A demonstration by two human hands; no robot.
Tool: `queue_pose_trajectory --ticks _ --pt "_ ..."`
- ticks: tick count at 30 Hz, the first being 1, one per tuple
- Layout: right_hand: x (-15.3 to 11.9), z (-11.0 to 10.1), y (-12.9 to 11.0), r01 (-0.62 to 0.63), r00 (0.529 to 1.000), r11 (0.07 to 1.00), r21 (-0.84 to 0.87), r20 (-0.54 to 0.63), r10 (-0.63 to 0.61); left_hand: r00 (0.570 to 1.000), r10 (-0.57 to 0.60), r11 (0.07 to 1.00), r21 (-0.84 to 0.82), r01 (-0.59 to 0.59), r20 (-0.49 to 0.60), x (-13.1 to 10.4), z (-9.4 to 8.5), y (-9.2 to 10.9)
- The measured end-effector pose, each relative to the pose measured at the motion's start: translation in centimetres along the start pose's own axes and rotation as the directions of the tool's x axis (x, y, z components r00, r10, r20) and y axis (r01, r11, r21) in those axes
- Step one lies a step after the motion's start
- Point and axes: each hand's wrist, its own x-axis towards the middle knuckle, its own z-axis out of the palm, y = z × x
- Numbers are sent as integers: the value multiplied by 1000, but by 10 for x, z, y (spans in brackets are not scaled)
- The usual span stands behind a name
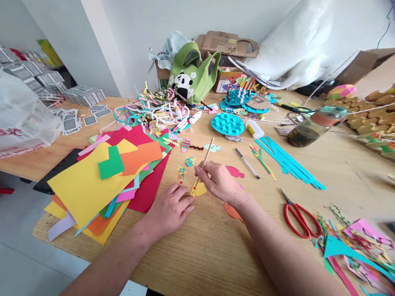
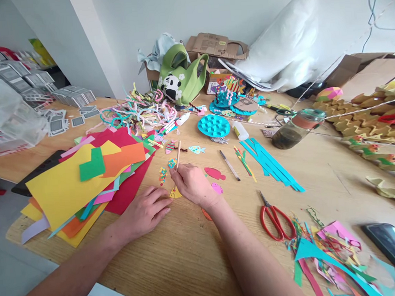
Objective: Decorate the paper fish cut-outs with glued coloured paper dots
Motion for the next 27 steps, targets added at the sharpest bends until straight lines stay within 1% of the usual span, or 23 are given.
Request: queue_pose_trajectory --ticks 19,27 --pt "0 -1 -3 -8 1000 999 -39 24 9 999 -10 1000 -3 10 31 1 0 0" --pt "1 0 -3 -14 1000 998 -56 25 16 1000 -6 1000 -15 6 26 0 1 0"
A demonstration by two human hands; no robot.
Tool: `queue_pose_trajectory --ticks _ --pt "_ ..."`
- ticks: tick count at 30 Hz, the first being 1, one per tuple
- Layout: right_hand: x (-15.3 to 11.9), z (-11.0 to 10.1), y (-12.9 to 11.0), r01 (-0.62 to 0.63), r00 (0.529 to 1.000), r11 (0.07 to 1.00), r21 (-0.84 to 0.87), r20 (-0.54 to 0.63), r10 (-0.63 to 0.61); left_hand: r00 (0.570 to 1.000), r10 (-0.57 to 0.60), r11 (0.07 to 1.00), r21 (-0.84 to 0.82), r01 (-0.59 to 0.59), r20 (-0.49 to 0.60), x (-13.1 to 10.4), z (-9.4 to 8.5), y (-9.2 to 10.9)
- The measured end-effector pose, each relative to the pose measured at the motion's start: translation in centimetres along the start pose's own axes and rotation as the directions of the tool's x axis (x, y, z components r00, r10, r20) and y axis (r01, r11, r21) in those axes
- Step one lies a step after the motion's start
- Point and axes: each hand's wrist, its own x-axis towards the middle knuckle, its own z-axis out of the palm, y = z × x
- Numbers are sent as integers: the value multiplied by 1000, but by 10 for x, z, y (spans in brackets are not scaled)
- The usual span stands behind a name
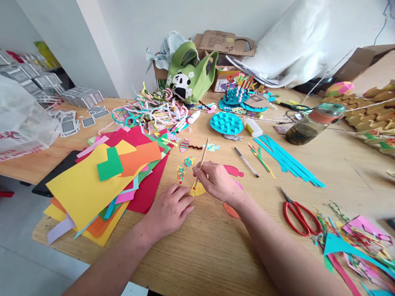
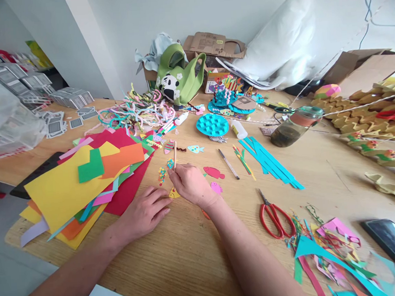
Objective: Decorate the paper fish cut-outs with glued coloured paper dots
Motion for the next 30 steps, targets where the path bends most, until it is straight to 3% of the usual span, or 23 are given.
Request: queue_pose_trajectory --ticks 7,22,30 --pt "1 -1 -4 -29 1000 999 -37 4 29 999 -27 1000 3 27 30 1 0 1" --pt "2 -1 -5 -25 1000 998 -64 12 26 991 -97 988 114 108 -94 7 9 1" --pt "3 -3 -7 -42 999 994 -102 11 43 993 -94 979 175 105 -71 12 11 1"
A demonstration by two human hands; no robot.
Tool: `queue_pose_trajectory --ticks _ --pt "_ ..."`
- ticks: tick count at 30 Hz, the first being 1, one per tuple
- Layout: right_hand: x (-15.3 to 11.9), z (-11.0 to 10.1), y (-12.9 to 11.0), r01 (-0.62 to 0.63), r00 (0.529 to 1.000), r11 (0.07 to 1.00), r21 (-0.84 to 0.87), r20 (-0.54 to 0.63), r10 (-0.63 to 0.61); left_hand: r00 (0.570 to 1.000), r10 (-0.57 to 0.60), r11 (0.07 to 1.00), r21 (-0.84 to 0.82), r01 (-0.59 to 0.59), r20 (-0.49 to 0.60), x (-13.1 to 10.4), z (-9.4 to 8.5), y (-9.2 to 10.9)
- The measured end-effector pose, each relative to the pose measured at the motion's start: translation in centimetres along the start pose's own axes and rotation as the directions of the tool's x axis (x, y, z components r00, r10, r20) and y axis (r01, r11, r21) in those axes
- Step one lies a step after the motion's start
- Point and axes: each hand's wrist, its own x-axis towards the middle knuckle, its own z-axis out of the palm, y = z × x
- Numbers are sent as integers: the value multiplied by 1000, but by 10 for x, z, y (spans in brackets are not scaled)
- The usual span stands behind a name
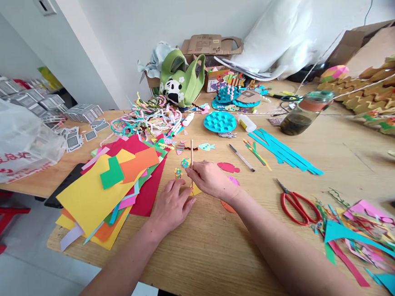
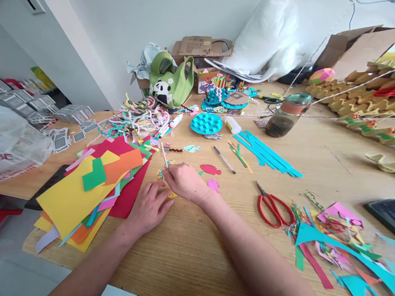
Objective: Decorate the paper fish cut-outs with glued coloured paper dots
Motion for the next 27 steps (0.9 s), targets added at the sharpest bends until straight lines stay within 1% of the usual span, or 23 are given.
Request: queue_pose_trajectory --ticks 4,9,13,17,19,21,23,25,27 --pt "0 -1 0 -33 999 999 39 1 33 1000 -3 1000 0 3 -8 0 1 0" --pt "0 -1 4 -77 997 977 199 2 78 1000 0 1000 18 1 -26 0 1 1" --pt "1 -5 7 -100 994 948 303 -6 107 1000 -1 1000 14 1 -19 0 0 1" --pt "3 -13 10 -111 989 936 335 -60 139 1000 -5 1000 1 5 -11 0 0 1" --pt "3 -19 13 -73 984 949 307 -133 119 1000 -5 1000 2 5 -3 0 1 1" --pt "4 -24 16 -4 975 973 229 -216 55 1000 -7 1000 3 7 5 0 1 0" --pt "3 -28 18 51 969 990 133 -246 -17 1000 -9 1000 -6 9 -1 0 1 0" --pt "3 -31 19 61 981 997 56 -189 -50 1000 -5 1000 -29 5 -23 0 0 -1" --pt "2 -32 20 33 995 999 -28 -91 -35 999 10 998 -63 -13 -51 -1 -1 0"
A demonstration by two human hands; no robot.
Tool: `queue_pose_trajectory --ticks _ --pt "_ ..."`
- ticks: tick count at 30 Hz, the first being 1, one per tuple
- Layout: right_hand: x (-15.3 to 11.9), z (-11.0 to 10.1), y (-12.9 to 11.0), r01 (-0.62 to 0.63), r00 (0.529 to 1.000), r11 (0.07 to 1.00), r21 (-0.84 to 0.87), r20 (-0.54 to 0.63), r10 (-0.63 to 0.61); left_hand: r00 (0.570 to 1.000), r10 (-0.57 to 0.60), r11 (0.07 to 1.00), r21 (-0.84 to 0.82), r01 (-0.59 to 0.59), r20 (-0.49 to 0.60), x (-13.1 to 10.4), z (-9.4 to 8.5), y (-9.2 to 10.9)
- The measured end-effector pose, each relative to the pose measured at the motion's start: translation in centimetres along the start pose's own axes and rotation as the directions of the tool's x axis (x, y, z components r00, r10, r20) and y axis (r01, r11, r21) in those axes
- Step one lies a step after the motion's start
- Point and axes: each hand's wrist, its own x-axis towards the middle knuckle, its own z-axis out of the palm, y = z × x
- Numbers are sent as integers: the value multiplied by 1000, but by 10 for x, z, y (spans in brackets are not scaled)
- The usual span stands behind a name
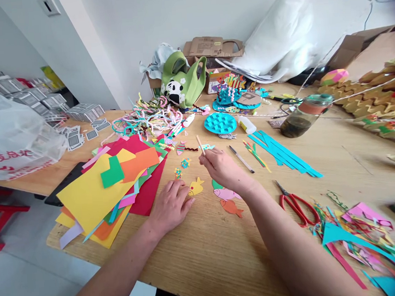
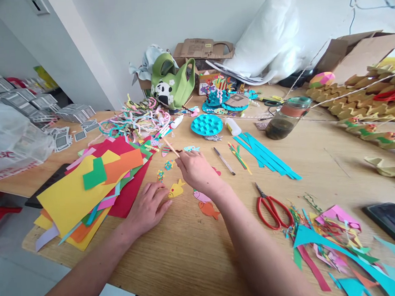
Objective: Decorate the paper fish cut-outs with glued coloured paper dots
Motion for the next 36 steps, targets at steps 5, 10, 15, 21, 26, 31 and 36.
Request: queue_pose_trajectory --ticks 5,10,15,21,26,31,36 --pt "-1 -1 -3 -19 994 985 -174 99 37 990 121 990 -67 -126 -70 -3 -3 4" --pt "-2 -9 -7 -28 997 994 -108 68 36 974 211 973 -82 -218 -84 -5 -3 8" --pt "-3 -18 -7 -30 998 994 109 -51 36 967 249 966 -64 -251 -46 -6 0 10" --pt "-5 -32 -7 -34 944 982 185 -316 92 964 265 963 -40 -266 -37 -8 0 8" --pt "-11 -47 -9 -36 889 989 145 -448 97 959 279 960 -9 -279 -56 -9 -1 7" --pt "-15 -55 -5 -80 883 975 205 -440 165 959 280 960 18 -279 -43 -10 -1 9" --pt "-17 -62 -1 -27 789 992 125 -606 98 965 263 963 63 -262 -18 -13 -3 13"
